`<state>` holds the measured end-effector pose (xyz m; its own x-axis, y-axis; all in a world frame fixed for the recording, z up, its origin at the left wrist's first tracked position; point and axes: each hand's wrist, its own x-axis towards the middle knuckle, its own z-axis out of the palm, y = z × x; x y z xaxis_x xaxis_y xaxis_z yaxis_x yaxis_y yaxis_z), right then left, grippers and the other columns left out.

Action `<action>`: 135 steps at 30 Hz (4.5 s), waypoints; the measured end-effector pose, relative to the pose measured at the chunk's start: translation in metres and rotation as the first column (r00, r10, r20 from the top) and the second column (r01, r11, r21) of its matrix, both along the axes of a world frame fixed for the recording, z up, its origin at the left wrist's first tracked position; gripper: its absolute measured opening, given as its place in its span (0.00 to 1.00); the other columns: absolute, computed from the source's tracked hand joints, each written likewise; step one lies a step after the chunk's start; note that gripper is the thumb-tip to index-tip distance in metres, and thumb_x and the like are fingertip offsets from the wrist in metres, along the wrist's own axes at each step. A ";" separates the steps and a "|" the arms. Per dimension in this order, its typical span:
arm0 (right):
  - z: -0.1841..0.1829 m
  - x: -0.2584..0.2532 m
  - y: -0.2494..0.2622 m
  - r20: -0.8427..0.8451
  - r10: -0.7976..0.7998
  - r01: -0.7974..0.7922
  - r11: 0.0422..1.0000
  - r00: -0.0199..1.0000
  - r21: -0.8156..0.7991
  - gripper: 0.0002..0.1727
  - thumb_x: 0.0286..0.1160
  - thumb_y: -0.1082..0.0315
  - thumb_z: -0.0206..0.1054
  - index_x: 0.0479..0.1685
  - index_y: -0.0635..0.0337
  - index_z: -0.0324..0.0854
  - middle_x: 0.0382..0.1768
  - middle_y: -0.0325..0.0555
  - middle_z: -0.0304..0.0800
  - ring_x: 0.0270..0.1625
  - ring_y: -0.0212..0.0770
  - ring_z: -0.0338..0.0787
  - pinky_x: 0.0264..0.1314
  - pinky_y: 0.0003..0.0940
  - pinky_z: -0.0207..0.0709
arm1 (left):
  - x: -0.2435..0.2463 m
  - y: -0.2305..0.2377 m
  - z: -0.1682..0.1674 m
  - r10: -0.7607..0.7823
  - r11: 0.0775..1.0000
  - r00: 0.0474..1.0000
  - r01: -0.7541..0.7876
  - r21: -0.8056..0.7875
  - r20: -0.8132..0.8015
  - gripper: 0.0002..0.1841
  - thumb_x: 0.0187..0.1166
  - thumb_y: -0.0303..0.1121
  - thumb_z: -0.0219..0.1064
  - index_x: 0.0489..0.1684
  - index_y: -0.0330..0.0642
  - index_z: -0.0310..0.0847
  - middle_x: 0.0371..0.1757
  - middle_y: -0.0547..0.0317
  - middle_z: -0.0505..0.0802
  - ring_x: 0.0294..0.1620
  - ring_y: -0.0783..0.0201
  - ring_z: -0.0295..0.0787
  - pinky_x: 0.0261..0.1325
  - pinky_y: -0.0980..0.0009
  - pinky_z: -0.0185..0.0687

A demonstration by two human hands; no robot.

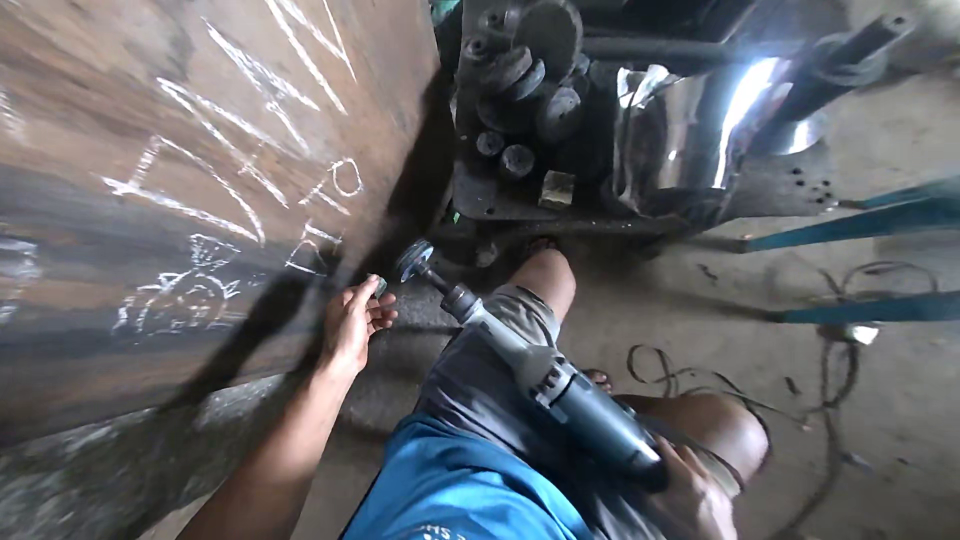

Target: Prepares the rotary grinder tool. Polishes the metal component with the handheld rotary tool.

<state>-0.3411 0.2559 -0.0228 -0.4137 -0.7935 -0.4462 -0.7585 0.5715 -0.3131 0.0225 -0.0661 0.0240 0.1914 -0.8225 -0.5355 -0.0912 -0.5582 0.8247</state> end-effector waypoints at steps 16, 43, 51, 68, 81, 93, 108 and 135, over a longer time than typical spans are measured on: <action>-0.004 0.001 0.000 -0.053 0.072 -0.078 0.989 0.996 -0.122 0.37 0.41 0.53 0.84 0.55 0.66 0.88 0.52 0.63 0.93 0.59 0.72 0.89 0.55 0.72 0.79 | 0.001 -0.004 0.003 0.001 0.999 0.991 0.004 -0.034 0.132 0.22 0.88 0.52 0.62 0.48 0.38 0.82 0.30 0.54 0.94 0.24 0.62 0.92 0.30 0.68 0.91; -0.008 0.000 0.000 -0.070 0.063 -0.072 0.987 0.996 -0.145 0.38 0.36 0.54 0.83 0.56 0.64 0.89 0.52 0.61 0.94 0.59 0.72 0.89 0.54 0.73 0.79 | -0.019 -0.003 -0.008 0.017 1.000 0.981 -0.014 -0.015 0.192 0.24 0.84 0.56 0.66 0.43 0.40 0.77 0.28 0.57 0.91 0.23 0.63 0.90 0.29 0.68 0.90; -0.010 -0.001 0.002 -0.089 0.065 -0.078 0.984 0.994 -0.160 0.36 0.36 0.52 0.81 0.54 0.63 0.89 0.50 0.61 0.94 0.56 0.72 0.89 0.50 0.72 0.80 | -0.021 -0.003 -0.009 0.030 0.999 0.978 -0.025 -0.025 0.209 0.25 0.82 0.57 0.68 0.44 0.40 0.76 0.28 0.57 0.91 0.21 0.63 0.90 0.28 0.68 0.90; -0.014 -0.001 0.003 -0.099 0.066 -0.083 0.980 0.993 -0.183 0.36 0.36 0.51 0.80 0.52 0.63 0.89 0.48 0.59 0.94 0.54 0.69 0.90 0.50 0.69 0.81 | -0.027 0.000 -0.011 0.034 0.999 0.976 -0.025 -0.042 0.215 0.25 0.82 0.57 0.68 0.44 0.40 0.77 0.29 0.57 0.92 0.22 0.63 0.91 0.28 0.68 0.90; -0.013 -0.001 0.003 -0.093 0.064 -0.082 0.976 0.994 -0.200 0.36 0.38 0.51 0.79 0.54 0.62 0.89 0.48 0.59 0.94 0.54 0.70 0.90 0.49 0.69 0.81 | -0.029 0.009 -0.017 0.056 0.997 0.977 -0.044 -0.064 0.205 0.24 0.83 0.55 0.68 0.45 0.39 0.79 0.30 0.56 0.93 0.22 0.62 0.91 0.27 0.68 0.90; -0.015 -0.001 0.002 -0.091 0.071 -0.089 0.974 0.993 -0.207 0.34 0.36 0.53 0.78 0.52 0.63 0.89 0.48 0.59 0.94 0.54 0.70 0.90 0.48 0.68 0.81 | -0.024 0.003 -0.015 0.095 0.993 0.972 -0.077 -0.087 0.213 0.24 0.83 0.56 0.67 0.49 0.39 0.77 0.32 0.57 0.93 0.23 0.64 0.91 0.28 0.69 0.90; -0.017 -0.003 0.003 -0.101 0.067 -0.086 0.977 0.993 -0.197 0.36 0.35 0.49 0.80 0.52 0.61 0.90 0.48 0.58 0.94 0.54 0.69 0.90 0.45 0.69 0.81 | -0.026 -0.001 -0.015 0.071 0.995 0.970 -0.051 -0.089 0.233 0.26 0.82 0.59 0.67 0.48 0.41 0.78 0.32 0.57 0.92 0.22 0.64 0.90 0.28 0.69 0.90; -0.012 -0.002 0.000 -0.078 0.054 -0.067 0.982 0.996 -0.175 0.35 0.34 0.57 0.82 0.54 0.60 0.90 0.49 0.57 0.94 0.55 0.69 0.90 0.49 0.70 0.82 | -0.029 0.007 -0.022 0.096 0.989 0.965 -0.066 -0.130 0.244 0.24 0.84 0.53 0.68 0.50 0.36 0.79 0.32 0.55 0.93 0.23 0.63 0.91 0.28 0.68 0.91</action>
